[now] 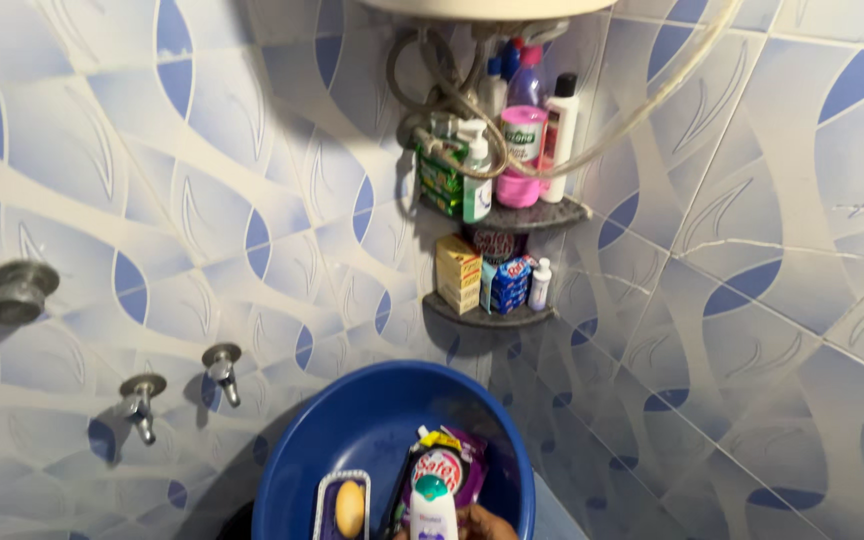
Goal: The person organizes bathroom supplies by moving items from a blue basin to a wall-mounted shelf and a wall-mounted soap dish. They handle soap bars, detergent packets, and a bath sponge, placing them in designated spots.
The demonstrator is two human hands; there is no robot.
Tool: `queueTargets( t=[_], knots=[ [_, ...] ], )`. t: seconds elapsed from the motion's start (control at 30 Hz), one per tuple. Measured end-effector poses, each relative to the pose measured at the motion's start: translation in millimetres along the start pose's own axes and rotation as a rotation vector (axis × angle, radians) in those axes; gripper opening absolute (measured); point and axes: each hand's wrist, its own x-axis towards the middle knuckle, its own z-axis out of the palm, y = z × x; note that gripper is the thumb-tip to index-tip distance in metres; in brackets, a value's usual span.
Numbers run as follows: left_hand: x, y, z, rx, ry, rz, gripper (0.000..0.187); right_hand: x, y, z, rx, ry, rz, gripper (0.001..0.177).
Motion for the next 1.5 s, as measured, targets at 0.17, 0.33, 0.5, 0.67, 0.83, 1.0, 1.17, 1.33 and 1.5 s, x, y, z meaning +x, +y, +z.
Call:
queueTargets(
  t=[0.17, 0.33, 0.5, 0.67, 0.83, 1.0, 1.17, 1.33, 1.5],
  knots=[
    [37.9, 22.1, 17.1, 0.061, 0.014, -0.025, 0.064, 7.9, -24.8, -18.8, -0.289, -0.054, -0.149, 0.043],
    [82.8, 14.4, 33.3, 0.149, 0.018, -0.004, 0.062, 8.7, -77.4, -43.4, -0.672, 0.054, -0.417, 0.049],
    [144.7, 50.4, 76.2, 0.251, -0.024, 0.135, 0.060, -4.5, -149.5, -55.7, -1.022, 0.501, -0.377, 0.068],
    [165.1, 153.2, 159.6, 0.326, 0.015, 0.280, 0.058, -2.7, -237.9, -38.5, -1.089, 0.677, -0.701, 0.084],
    [198.9, 245.9, 222.3, 0.452, 0.057, 0.553, 0.045, 0.3, -333.1, -12.6, -1.010, 0.786, -0.845, 0.070],
    [251.7, 304.8, 254.5, 0.669, 0.133, 0.788, 0.038, 9.3, -414.7, 20.8, -1.007, 0.854, -0.944, 0.066],
    [293.8, 345.6, 267.9, 0.647, 0.204, 0.737, 0.039, 29.1, -462.2, 41.2, -0.942, 0.786, -1.170, 0.066],
    [320.7, 363.6, 266.8, 0.625, 0.245, 0.758, 0.033, 55.0, -482.5, 44.4, -1.085, 0.814, -1.280, 0.055],
    [347.3, 362.5, 258.3, 0.654, 0.297, 0.814, 0.024, 69.4, -487.2, 41.3, -1.263, 0.927, -1.179, 0.050]
  ],
)
